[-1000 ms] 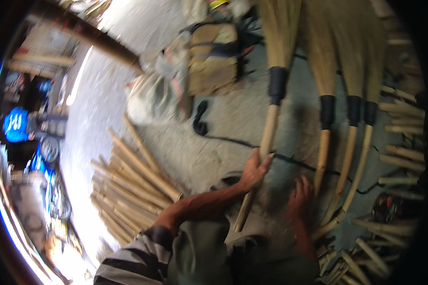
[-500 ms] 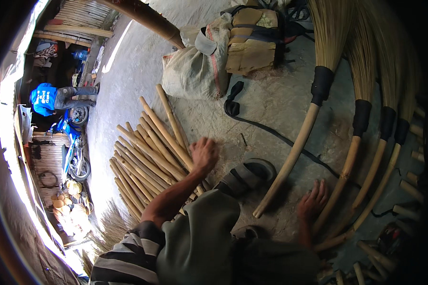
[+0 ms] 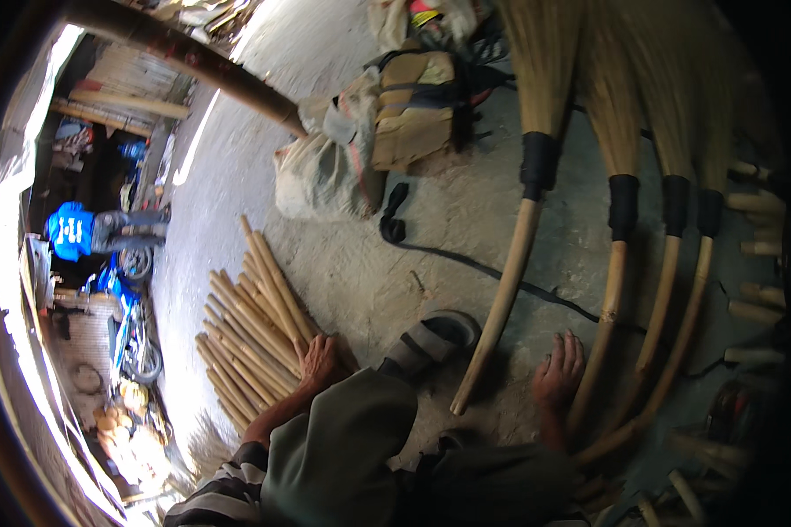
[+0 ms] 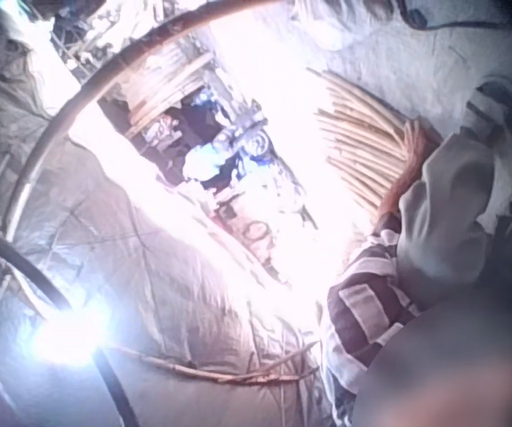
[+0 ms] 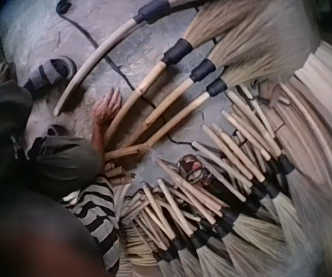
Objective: The person squats and repeatedly picks up finished brooms from the floor, then places them into a growing stack. The brooms have wooden handles and black bindings near the bristles. The person continues to gather and stack brooms until the end of the clip.
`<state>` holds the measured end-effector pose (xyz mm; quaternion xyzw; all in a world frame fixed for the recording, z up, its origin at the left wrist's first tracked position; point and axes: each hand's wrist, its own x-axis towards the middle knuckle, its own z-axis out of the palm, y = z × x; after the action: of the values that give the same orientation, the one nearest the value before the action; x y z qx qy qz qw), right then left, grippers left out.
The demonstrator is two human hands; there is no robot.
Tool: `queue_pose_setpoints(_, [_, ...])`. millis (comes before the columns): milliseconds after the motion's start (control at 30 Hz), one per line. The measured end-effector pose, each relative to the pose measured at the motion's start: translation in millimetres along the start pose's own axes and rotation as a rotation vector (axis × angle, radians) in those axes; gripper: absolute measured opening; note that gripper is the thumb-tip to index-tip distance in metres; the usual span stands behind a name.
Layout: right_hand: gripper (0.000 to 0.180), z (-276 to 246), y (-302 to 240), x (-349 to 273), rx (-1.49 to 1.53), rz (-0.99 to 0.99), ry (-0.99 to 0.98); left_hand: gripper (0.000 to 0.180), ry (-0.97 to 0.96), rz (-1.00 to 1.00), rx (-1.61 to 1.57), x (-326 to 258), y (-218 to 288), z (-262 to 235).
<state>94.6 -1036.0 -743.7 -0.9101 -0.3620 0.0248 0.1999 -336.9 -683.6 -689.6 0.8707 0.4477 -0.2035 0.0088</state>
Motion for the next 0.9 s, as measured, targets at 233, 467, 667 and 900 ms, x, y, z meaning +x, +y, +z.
queue_pose_setpoints(233, [0.053, -13.4, -0.8, 0.5, 0.112, 0.025, 0.037, 0.043, -0.167, 0.155, 0.057, -7.8, 5.1, -30.4])
queue_pose_setpoints(467, [0.049, -19.4, -1.6, -4.8, 0.172, 0.046, 0.1, 0.041, -0.207, 0.143, 0.066, -14.1, -12.1, -45.5])
queue_pose_setpoints(667, [0.046, -19.9, 2.9, -5.1, 0.207, -0.008, 0.201, 0.039, -0.244, 0.115, 0.07, -24.6, -22.5, -59.9])
queue_pose_setpoints(900, [0.047, -18.3, 3.6, -7.8, 0.162, 0.023, 0.142, 0.038, -0.287, 0.112, 0.104, -25.7, -32.9, -60.1])
